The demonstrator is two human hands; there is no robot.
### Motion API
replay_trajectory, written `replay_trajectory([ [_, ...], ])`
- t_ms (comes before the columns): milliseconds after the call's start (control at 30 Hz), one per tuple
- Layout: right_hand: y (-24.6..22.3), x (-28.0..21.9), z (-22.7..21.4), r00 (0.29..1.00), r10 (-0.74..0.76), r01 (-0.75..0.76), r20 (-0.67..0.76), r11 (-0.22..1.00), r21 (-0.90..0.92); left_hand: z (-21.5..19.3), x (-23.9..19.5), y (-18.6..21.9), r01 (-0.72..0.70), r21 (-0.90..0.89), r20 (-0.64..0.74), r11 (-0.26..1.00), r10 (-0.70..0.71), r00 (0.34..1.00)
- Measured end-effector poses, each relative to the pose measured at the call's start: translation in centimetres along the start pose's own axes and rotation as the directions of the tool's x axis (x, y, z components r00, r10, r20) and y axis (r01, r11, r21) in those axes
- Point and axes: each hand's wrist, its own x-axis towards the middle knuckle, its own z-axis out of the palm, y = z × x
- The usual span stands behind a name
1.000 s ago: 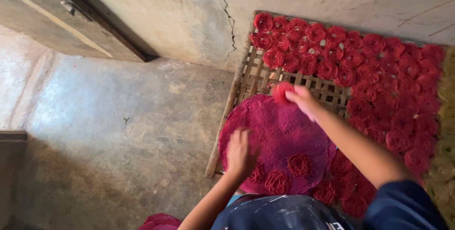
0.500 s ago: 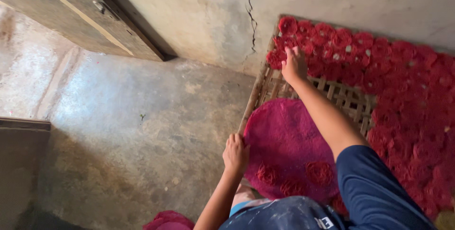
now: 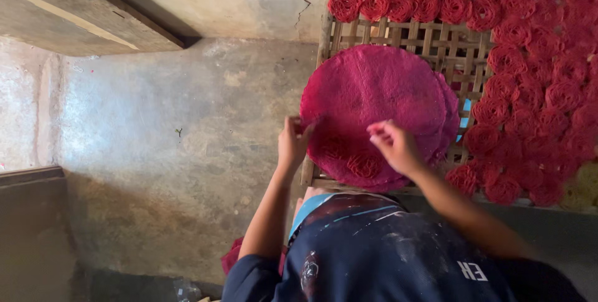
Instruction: The person arranges red and pink coiled decorative items on a woven bamboo tray, picking them up from a pink tray and placing them in rows. The person also handles purple coiled items and places them on the tray.
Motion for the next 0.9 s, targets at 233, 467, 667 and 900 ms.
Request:
replay_trajectory([
  [233,-2.0,-2.2,7.6,0.973,-0.182,0.175,-0.144,0.983,-0.06,-0.4,-2.9,0.9,0.132,-0.282,0.357,0.95,-0.024,0.934],
  [467,3.2,-1.5,6.9,0.957,0.232,-0.192,-0.176,0.957,0.218,1.0,-2.1,-1.0,0.304,-0.589,0.488,0.749,0.03,0.872],
  [667,13.5,1.0,-4.9,0.876,0.384,-0.171,-0.291,0.812,0.558,-2.0,0.6,-2.9,0.195,-0.393,0.292,0.899,-0.079,0.953],
  [900,18.9,14.2,-20.6,0.738,0.47,-0.056,-0.485,0.758,0.65,1.5,-2.2,6.0,-0.247,0.513,-0.088,0.822,0.336,0.938],
])
